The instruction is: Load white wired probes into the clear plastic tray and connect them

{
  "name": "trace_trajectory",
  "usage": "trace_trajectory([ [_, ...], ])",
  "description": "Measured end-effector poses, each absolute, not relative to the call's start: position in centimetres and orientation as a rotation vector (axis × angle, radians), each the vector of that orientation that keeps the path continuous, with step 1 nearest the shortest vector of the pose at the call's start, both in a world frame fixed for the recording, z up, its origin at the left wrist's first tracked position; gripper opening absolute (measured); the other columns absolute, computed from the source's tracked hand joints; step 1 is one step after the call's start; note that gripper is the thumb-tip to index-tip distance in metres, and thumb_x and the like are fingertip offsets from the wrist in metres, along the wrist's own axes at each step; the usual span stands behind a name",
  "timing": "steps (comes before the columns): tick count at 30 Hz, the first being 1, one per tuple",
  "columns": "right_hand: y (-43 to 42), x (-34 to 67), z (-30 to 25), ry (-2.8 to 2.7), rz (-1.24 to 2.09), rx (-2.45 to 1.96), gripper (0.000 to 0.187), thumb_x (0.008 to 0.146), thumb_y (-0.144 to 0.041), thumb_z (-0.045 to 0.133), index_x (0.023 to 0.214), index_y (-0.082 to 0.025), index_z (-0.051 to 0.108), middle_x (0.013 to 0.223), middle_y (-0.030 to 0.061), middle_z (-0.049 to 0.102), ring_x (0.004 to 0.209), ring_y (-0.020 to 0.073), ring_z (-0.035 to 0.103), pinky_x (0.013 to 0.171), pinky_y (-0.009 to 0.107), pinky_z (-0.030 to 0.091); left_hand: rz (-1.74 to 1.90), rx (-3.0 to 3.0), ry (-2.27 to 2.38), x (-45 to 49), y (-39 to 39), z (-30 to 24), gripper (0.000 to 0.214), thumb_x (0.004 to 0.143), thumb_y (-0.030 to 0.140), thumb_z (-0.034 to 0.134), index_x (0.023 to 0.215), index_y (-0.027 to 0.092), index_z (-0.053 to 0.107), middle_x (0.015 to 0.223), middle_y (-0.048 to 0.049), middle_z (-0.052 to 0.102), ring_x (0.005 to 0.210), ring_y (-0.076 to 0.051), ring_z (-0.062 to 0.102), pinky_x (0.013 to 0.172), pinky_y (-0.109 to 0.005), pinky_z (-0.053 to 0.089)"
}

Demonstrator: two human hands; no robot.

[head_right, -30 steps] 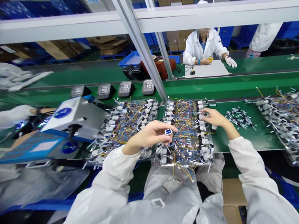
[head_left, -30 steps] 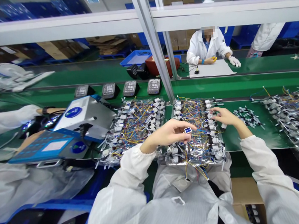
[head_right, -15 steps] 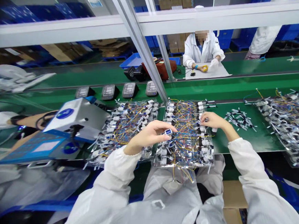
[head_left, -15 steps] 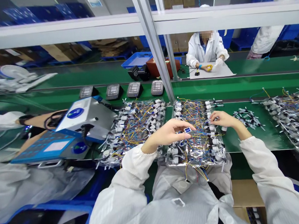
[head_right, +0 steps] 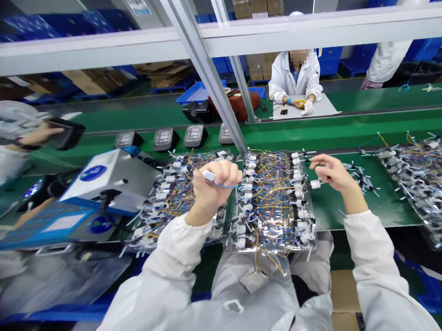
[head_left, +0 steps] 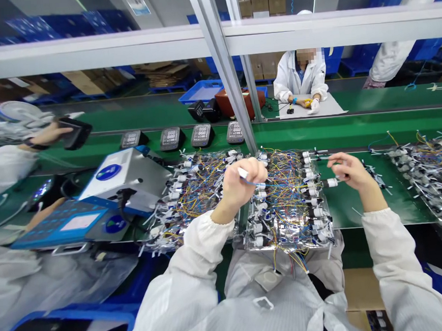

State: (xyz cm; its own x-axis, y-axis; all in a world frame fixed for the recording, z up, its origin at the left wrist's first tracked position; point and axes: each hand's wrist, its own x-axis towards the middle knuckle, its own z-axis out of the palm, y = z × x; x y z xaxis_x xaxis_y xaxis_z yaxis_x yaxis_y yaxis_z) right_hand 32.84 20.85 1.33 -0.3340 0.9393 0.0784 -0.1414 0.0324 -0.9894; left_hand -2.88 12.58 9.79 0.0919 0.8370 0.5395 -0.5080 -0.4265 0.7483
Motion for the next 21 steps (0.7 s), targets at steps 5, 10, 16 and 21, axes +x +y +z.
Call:
trace_trajectory([
  [5, 23.8, 32.7, 1.4, -0.996, 1.378, -0.664, 0.032, 0.078, -0.029, 0.082, 0.107, -0.029, 0.069, 0.082, -0.0006, 0.061, 0.062, 0.0117, 0.046, 0.045, 0.021, 0.032, 1.978, 0.863, 0.626, -3.0, 16.5, 11.5, 0.069, 0.092, 0.078, 0.053, 0.059, 0.019, 0.04, 0.056, 0.005, 0.034, 0.048, -0.008, 0.038, 0.049, -0.022, 0.037],
  [10, 27.2, 30.0, -3.1, -1.011, 1.21, -0.656, 0.03, 0.081, -0.031, 0.079, 0.107, -0.028, 0.064, 0.085, -0.0003, 0.065, 0.077, 0.016, 0.06, 0.071, 0.031, 0.053, 2.264, 0.756, 0.801, -4.3, 21.8, 9.7, 0.059, 0.094, 0.076, 0.052, 0.081, 0.019, 0.06, 0.068, 0.0022, 0.055, 0.065, -0.009, 0.058, 0.063, -0.021, 0.047],
  [16, 26.9, 29.7, -9.3, -1.456, 0.918, -0.999, 0.032, 0.093, -0.042, 0.066, 0.122, -0.027, 0.061, 0.12, 0.0077, 0.071, 0.118, 0.0252, 0.064, 0.108, 0.046, 0.047, 1.729, 1.031, 0.836, -2.5, 24.1, 4.3, 0.049, 0.09, 0.065, 0.07, 0.086, 0.017, 0.062, 0.059, 0.0089, 0.037, 0.047, -0.005, 0.04, 0.048, -0.019, 0.036],
  [21, 25.7, 31.1, -11.2, -1.317, 0.73, -1.176, 0.042, 0.09, -0.044, 0.071, 0.127, -0.027, 0.058, 0.13, 0.0093, 0.063, 0.109, 0.0234, 0.065, 0.091, 0.04, 0.055, 1.26, 1.114, 0.83, 0.4, 24.8, 0.9, 0.043, 0.09, 0.06, 0.072, 0.094, 0.02, 0.056, 0.059, 0.0116, 0.034, 0.042, -0.004, 0.033, 0.042, -0.016, 0.024],
])
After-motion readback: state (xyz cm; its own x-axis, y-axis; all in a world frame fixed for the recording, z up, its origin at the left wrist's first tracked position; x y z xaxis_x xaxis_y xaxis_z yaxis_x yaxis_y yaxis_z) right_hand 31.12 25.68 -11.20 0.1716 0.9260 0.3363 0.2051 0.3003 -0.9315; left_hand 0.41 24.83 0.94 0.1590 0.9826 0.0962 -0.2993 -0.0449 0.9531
